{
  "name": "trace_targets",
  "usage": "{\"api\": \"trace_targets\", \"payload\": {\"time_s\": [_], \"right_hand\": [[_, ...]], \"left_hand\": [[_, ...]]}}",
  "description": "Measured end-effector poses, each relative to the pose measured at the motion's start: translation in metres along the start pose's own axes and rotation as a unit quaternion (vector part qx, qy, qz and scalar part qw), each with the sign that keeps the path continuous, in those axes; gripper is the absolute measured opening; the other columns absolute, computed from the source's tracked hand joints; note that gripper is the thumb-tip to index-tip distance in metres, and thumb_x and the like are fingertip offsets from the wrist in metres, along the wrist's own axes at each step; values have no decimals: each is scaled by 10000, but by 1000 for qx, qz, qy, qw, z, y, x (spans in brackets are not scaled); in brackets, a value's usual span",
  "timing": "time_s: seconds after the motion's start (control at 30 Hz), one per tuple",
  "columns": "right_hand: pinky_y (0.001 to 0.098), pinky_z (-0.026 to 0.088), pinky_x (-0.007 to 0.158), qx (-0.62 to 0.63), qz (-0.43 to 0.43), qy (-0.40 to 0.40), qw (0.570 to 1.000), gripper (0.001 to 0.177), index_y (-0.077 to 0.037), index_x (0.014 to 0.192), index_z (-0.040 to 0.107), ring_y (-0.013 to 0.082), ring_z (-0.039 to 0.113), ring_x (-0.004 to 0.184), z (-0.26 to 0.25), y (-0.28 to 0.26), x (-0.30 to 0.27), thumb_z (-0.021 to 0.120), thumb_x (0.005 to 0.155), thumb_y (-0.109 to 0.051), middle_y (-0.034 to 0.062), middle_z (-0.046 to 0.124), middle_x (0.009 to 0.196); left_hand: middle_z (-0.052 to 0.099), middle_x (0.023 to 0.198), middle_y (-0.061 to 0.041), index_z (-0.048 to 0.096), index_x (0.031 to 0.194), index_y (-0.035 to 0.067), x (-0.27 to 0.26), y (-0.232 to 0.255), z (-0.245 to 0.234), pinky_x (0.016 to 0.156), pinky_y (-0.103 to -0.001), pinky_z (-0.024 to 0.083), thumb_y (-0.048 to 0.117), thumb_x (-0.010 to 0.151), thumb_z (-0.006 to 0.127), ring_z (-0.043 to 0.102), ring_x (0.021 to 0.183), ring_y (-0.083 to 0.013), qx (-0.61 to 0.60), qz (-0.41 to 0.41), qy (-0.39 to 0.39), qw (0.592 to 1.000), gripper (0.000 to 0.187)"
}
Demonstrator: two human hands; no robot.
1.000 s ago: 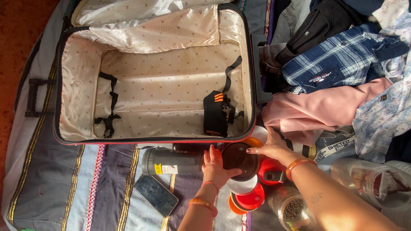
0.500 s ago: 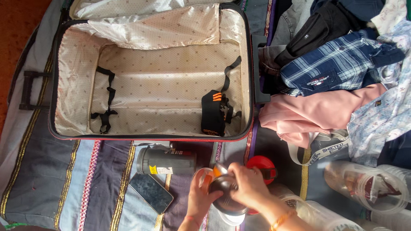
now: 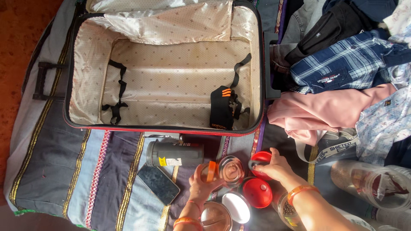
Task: The person arranges and seals multiple small jars containing dry food items on a bed next to an open suitcase. They pick up each jar, screw on the lid, and place it back among the others. The person handles several jars one at a time, ensuring each is closed before moving to the next.
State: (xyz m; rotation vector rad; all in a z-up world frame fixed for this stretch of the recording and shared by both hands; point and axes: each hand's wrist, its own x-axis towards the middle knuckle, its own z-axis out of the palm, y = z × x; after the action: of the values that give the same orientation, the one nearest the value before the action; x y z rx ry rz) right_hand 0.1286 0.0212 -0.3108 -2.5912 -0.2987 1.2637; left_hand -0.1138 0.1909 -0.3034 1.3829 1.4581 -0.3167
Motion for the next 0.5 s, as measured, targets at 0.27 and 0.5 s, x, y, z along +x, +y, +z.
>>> {"api": "trace_targets", "payload": {"time_s": [0.27,0.5], "right_hand": [[470,533,1004,22,3,98,995,920,-94,1432,405,430,597,1208,-3,-60,-81,902,687,-303,226,500,1346],[455,529,1000,92,-135,188,968,915,-21,1436,377,418,596,1207,36,-36,-135,864,693,-241,225,495,1353]], "left_hand": [[706,1205,-83,676,1273,201,-4,-3,35,932,-381,577,174,745,776,702,1091,-237,-270,94,-48,957,538],[775,1028,-114,657,1193,167,-31,-26,23,823,-370,572,438,942,618,753,910,-275,-88,74,79,990,371]]}}
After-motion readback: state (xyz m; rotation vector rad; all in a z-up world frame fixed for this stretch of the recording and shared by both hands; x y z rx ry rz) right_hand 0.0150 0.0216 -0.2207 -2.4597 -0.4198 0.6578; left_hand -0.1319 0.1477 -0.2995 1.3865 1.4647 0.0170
